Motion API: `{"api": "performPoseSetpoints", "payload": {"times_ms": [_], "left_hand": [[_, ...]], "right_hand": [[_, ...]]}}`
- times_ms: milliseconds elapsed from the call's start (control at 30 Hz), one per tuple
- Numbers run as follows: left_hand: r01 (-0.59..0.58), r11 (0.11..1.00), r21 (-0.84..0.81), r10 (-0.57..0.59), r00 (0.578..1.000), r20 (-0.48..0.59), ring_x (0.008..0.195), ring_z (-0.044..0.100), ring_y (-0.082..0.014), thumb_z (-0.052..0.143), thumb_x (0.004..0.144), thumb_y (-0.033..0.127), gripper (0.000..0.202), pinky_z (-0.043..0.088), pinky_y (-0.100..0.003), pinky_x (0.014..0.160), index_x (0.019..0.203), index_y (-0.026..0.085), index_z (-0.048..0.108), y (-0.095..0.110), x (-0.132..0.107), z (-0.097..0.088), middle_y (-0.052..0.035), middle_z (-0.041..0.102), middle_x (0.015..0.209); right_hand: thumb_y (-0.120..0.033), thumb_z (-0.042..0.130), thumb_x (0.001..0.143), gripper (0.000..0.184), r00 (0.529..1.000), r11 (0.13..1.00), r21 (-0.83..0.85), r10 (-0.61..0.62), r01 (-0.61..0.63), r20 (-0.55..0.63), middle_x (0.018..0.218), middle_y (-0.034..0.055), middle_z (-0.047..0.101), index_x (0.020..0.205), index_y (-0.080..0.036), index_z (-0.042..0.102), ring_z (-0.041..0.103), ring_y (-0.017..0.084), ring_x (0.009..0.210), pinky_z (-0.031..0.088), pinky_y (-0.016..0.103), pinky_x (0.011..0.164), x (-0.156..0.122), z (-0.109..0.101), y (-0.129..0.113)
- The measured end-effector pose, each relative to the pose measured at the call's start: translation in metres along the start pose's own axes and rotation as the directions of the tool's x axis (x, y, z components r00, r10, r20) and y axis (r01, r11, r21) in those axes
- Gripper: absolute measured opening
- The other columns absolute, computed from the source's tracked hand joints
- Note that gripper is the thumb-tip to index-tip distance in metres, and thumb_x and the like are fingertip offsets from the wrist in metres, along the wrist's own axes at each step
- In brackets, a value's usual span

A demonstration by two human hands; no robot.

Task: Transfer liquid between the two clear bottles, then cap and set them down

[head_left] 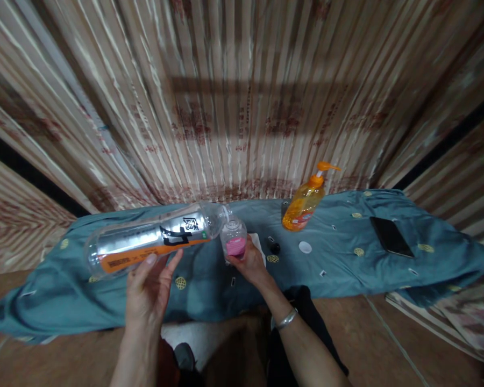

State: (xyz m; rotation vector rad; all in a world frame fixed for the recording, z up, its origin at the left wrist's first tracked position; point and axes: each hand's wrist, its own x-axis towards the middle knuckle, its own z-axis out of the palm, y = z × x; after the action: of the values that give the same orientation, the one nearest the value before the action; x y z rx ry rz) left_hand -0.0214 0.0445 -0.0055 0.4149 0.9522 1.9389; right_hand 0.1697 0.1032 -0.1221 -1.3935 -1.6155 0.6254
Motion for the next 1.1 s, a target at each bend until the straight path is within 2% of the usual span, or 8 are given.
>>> {"api": "performPoseSetpoints", "payload": {"times_ms": [100, 333, 567, 833, 1000, 1100], "left_hand": [[-0.007, 1.0, 0.009, 0.007, 1.0, -0.005, 0.075, 0.067, -0.0167, 0.081, 0.049, 0.015, 0.023, 0.062, -0.041, 0.074, 0.063, 0.018, 0.065, -0.001, 0.0, 0.0, 0.0061, 0.07, 0.066], [-0.052, 0.997, 0.063, 0.051, 0.998, 0.025, 0.069, 0.064, -0.0137, 0.082, 0.05, 0.016, 0.023, 0.061, -0.04, 0.075, 0.067, 0.02, 0.066, 0.002, -0.001, 0.002, 0.0066, 0.068, 0.065], [-0.073, 0.992, 0.108, 0.068, 0.996, 0.05, 0.061, 0.059, -0.0107, 0.083, 0.047, 0.018, 0.024, 0.061, -0.041, 0.074, 0.064, 0.019, 0.066, 0.008, 0.0, 0.001, 0.007, 0.065, 0.06], [-0.086, 0.989, 0.123, 0.076, 0.994, 0.084, 0.067, 0.063, -0.013, 0.085, 0.046, 0.018, 0.028, 0.059, -0.044, 0.079, 0.061, 0.019, 0.062, 0.013, 0.002, 0.006, 0.0067, 0.068, 0.064], [-0.123, 0.985, 0.118, 0.103, 0.981, 0.166, 0.07, 0.065, -0.015, 0.084, 0.049, 0.015, 0.031, 0.057, -0.045, 0.085, 0.072, 0.023, 0.065, 0.017, 0.003, 0.009, 0.0072, 0.068, 0.064], [-0.131, 0.985, 0.116, 0.11, 0.978, 0.176, 0.071, 0.065, -0.0153, 0.084, 0.049, 0.015, 0.032, 0.057, -0.045, 0.084, 0.073, 0.022, 0.064, 0.018, 0.006, 0.01, 0.0075, 0.068, 0.064]], "right_hand": [[-0.028, 0.077, 0.065, 0.068, 1.0, 1.0, 0.007, -0.008, 0.007, 0.012, 0.113, 0.0119, 0.066, 0.124, -0.017, 0.046, 0.063, 0.029, 0.108, 0.052, 0.043, 0.091, 0.0, -0.001, -0.001], [-0.03, 0.077, 0.066, 0.067, 1.0, 1.0, -0.013, 0.006, -0.006, 0.023, 0.109, 0.0138, 0.067, 0.123, -0.013, 0.047, 0.063, 0.03, 0.107, 0.052, 0.043, 0.09, 0.0, -0.001, -0.001], [-0.03, 0.077, 0.065, 0.072, 1.0, 0.999, -0.046, -0.001, 0.001, -0.001, 0.114, 0.0142, 0.065, 0.127, -0.015, 0.044, 0.062, 0.031, 0.109, 0.051, 0.045, 0.091, 0.0, 0.002, 0.002], [-0.027, 0.077, 0.065, 0.07, 1.0, 1.0, -0.005, -0.009, 0.009, 0.015, 0.113, 0.0126, 0.066, 0.127, -0.016, 0.045, 0.062, 0.03, 0.109, 0.052, 0.044, 0.092, 0.001, 0.0, -0.001], [-0.028, 0.076, 0.065, 0.068, 1.0, 1.0, -0.003, -0.009, 0.009, 0.008, 0.112, 0.0123, 0.066, 0.125, -0.017, 0.046, 0.062, 0.03, 0.11, 0.051, 0.044, 0.092, 0.001, 0.0, -0.001], [-0.028, 0.076, 0.066, 0.068, 1.0, 1.0, -0.011, -0.011, 0.011, 0.014, 0.112, 0.0131, 0.066, 0.126, -0.015, 0.046, 0.062, 0.03, 0.11, 0.051, 0.044, 0.092, 0.001, 0.0, -0.002]]}}
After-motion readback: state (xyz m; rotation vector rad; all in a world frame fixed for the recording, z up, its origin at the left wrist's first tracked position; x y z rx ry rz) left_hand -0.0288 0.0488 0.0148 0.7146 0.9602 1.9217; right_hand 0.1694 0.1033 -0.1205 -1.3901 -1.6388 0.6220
